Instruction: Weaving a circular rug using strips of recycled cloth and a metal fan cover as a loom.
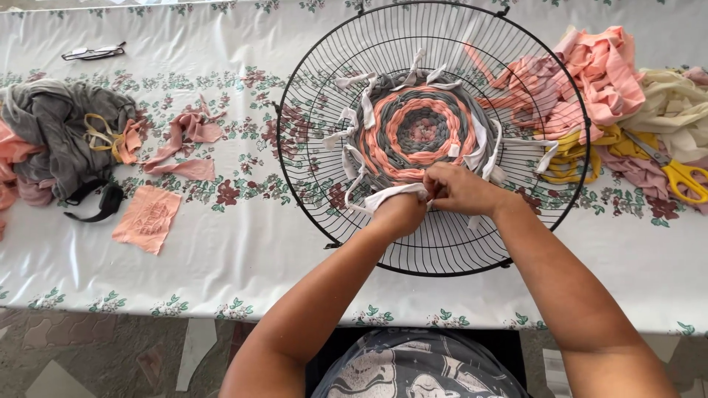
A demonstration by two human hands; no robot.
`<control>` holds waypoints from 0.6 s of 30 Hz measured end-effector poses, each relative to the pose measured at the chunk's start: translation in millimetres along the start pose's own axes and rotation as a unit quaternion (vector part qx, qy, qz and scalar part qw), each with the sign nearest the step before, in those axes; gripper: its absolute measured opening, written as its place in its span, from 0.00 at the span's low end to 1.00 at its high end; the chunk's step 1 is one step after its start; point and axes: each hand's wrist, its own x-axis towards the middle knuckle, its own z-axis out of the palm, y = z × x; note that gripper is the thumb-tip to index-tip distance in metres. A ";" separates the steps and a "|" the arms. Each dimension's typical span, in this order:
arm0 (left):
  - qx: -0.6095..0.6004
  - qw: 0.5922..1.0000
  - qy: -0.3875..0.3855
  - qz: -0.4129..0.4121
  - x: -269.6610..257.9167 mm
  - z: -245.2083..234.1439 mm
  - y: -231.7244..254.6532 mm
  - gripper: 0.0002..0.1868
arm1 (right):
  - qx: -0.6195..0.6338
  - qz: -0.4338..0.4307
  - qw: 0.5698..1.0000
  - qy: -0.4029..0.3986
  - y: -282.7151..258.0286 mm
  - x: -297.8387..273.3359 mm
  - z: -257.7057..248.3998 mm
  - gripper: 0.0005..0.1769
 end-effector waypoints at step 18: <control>-0.083 0.993 -0.042 -0.079 -20.8 -63.0 28.5 0.22 | -0.046 -0.029 0.994 0.099 -11.0 0.6 21.5 0.06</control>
